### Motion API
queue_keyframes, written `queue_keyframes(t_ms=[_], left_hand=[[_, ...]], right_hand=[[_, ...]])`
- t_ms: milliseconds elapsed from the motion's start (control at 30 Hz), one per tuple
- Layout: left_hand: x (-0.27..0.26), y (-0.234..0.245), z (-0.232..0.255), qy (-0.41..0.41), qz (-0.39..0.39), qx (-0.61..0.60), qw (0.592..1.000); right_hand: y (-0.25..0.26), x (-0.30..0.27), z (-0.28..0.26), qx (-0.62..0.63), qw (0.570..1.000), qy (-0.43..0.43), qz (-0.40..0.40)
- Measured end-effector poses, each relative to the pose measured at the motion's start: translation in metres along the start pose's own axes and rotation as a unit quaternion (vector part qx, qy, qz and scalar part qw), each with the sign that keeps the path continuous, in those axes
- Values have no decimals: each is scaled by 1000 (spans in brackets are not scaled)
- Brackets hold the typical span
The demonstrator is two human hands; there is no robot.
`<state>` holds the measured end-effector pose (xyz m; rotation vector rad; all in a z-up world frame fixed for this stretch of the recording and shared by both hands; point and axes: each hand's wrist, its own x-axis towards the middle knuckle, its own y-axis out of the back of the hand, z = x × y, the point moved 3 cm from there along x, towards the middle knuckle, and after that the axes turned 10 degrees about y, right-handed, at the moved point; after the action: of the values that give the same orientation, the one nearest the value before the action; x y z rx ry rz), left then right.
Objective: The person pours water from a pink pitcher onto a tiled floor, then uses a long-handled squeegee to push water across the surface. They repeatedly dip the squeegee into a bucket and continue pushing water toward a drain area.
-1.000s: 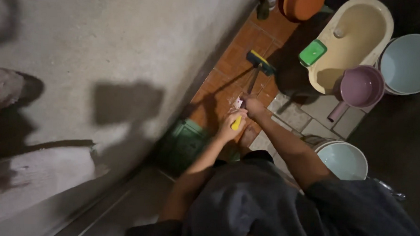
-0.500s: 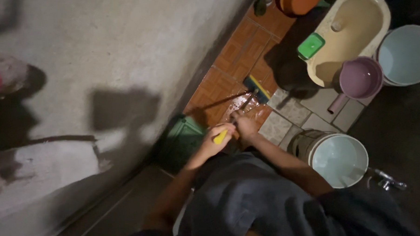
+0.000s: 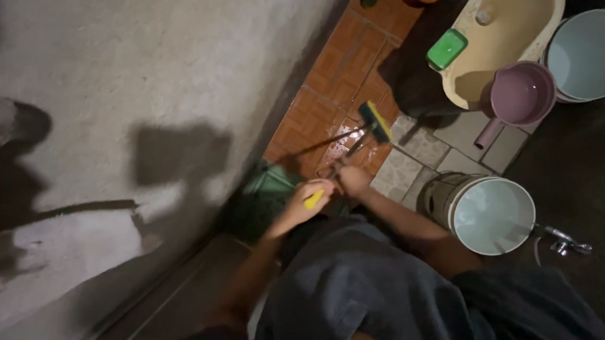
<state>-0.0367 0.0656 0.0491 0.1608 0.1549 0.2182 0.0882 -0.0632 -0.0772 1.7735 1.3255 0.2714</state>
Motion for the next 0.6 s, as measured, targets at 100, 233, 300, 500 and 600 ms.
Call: queue_keyframes(t_ms=[100, 233, 300, 500, 600], left_hand=[[-7, 22, 19, -10, -17, -18, 1000], [18, 9, 22, 6, -71, 4, 997], [38, -15, 15, 19, -112, -31, 993], [58, -60, -4, -16, -178, -11, 984], [38, -34, -13, 1, -110, 17, 994]], right_hand=[[7, -9, -23, -20, 998, -8, -54], [-1, -13, 9, -3, 998, 9, 67], [0, -24, 38, 10, 994, -22, 107], [0, -45, 86, 64, 986, -52, 142], [-28, -32, 71, 32, 993, 0, 111]])
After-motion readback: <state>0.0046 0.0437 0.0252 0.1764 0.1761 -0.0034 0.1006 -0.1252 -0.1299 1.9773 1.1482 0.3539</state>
